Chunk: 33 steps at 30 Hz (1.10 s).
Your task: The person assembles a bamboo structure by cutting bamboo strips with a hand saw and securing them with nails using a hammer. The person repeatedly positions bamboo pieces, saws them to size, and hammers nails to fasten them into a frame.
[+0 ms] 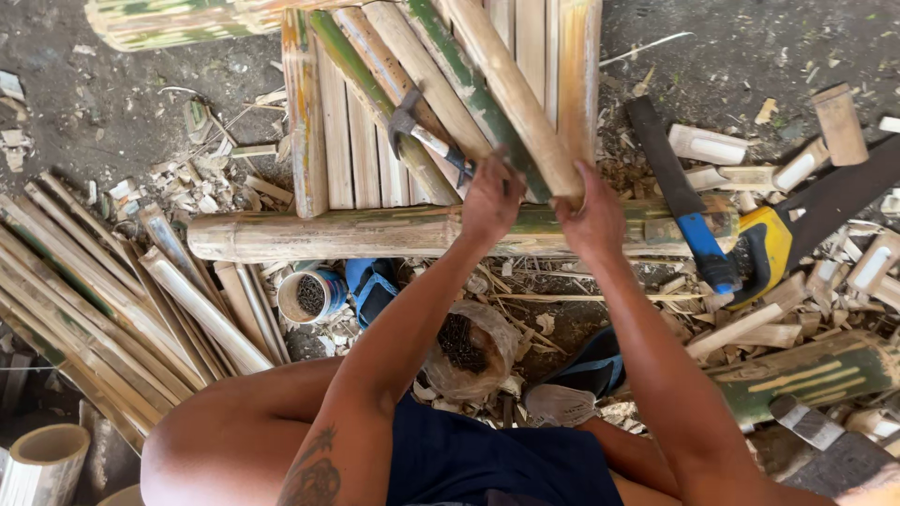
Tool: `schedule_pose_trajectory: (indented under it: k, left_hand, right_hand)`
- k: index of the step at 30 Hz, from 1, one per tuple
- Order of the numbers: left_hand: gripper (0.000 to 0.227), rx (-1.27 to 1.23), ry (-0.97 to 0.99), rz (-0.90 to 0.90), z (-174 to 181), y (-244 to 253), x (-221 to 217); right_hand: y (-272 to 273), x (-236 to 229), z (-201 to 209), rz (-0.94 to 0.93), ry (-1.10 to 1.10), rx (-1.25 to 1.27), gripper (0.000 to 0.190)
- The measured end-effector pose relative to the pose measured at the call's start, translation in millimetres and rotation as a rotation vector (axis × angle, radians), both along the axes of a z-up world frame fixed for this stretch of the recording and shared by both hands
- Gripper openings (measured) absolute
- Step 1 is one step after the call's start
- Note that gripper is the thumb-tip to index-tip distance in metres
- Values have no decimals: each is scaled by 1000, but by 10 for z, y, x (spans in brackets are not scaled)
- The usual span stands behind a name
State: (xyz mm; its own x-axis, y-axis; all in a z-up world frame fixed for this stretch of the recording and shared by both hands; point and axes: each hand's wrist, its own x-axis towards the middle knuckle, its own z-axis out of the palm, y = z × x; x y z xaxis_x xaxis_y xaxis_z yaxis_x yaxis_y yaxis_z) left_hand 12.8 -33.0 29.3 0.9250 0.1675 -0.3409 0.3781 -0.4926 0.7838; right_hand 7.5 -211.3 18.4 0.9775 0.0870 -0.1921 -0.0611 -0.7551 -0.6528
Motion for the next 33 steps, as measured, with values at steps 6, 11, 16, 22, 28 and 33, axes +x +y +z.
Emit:
schedule_pose_trajectory:
  k: [6, 11, 16, 22, 28, 33]
  left_hand:
    - [90, -400, -205, 375, 38, -157, 160]
    - [71, -508, -42, -177, 68, -428, -195]
    - [55, -100, 264, -603, 246, -764, -699]
    - [48, 119, 73, -819, 194, -945, -1089]
    - [43, 75, 46, -827, -23, -966, -1212]
    - [33, 96, 71, -797, -85, -956, -1193]
  right_hand:
    - [-375, -642, 199, 288, -153, -53, 42]
    - [-1276, -318, 171, -27, -334, -685, 58]
    - [-1867, -441, -226, -244, 7, -306, 62]
    - [-1560, -1231, -448, -482, -295, -53, 38]
    - [-1373, -1381, 289, -402, -322, 126, 34]
    - [-1440, -1310, 430, -289, -815, 144, 21]
